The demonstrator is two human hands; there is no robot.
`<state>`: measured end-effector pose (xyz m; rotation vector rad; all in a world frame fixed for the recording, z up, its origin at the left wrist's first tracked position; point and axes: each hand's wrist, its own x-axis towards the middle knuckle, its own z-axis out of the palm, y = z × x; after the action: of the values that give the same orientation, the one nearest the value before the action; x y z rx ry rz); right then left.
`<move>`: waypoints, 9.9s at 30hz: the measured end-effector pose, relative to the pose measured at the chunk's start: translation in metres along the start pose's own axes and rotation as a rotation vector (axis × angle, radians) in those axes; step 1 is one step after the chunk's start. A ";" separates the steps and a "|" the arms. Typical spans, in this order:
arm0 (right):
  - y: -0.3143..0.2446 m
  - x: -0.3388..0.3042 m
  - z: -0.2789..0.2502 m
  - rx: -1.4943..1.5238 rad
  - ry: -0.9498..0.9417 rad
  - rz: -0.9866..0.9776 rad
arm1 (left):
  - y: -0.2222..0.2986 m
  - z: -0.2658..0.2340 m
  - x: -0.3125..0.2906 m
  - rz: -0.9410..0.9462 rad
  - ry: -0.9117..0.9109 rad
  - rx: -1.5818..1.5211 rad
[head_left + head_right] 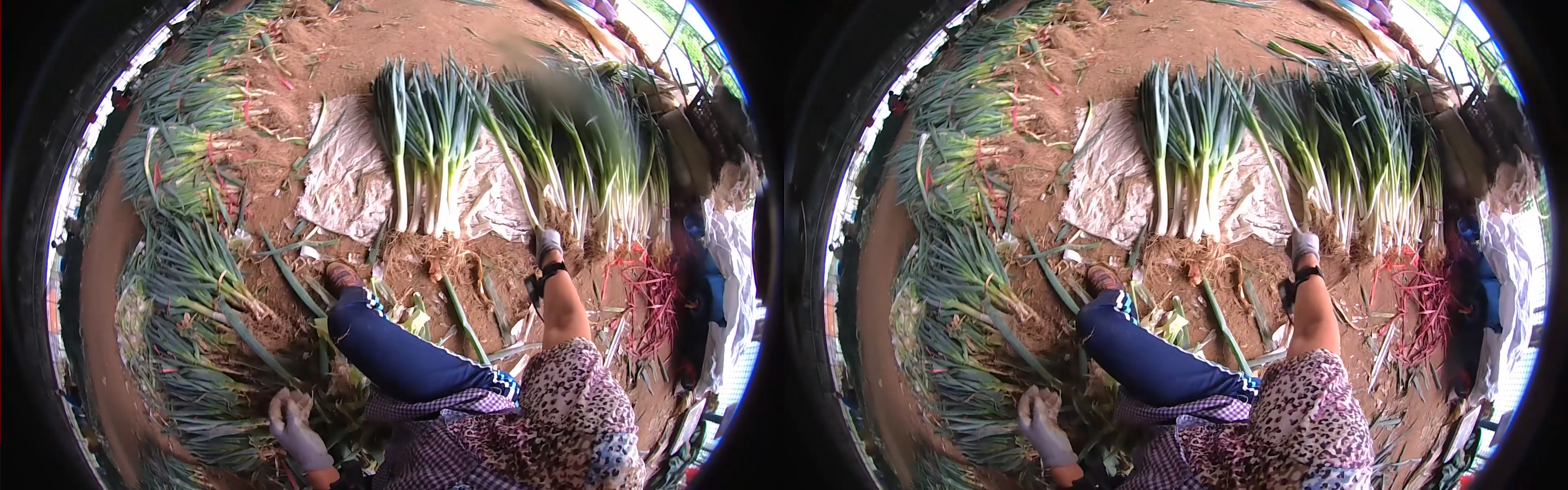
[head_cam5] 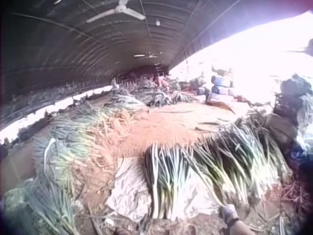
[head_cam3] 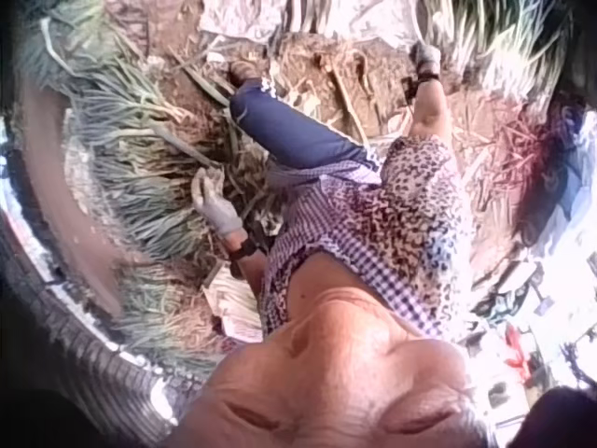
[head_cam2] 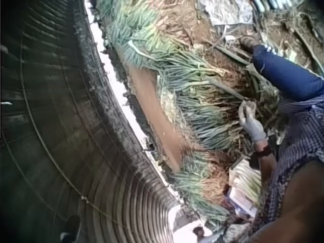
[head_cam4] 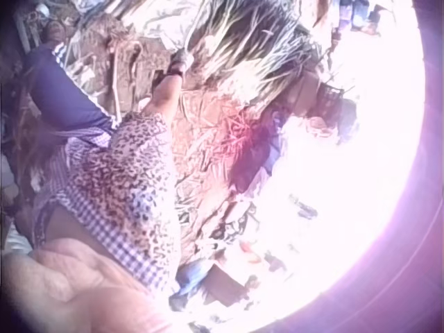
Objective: Peeling and cleaning leeks by hand in a large agricultural processing area.
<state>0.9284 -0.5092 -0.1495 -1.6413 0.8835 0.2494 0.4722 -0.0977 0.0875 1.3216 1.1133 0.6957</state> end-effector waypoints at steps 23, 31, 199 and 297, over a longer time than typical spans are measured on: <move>-0.045 0.072 0.029 -0.641 -0.056 -0.659 | -0.052 -0.081 -0.042 -0.178 0.184 0.069; -0.006 -0.367 0.276 -0.027 -1.482 -0.600 | -0.069 -0.222 -0.075 -0.172 0.124 0.001; 0.355 -0.765 0.190 -1.030 -1.802 -1.952 | -0.131 -0.419 -0.080 0.347 0.855 -0.837; 0.213 -0.703 0.079 -1.126 -2.061 -1.287 | -0.233 -0.411 0.028 -0.366 1.055 -0.796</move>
<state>0.3269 -0.1533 0.0893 -1.4137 -2.0553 1.2206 0.0631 0.0489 -0.0995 -0.0141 1.5752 1.4218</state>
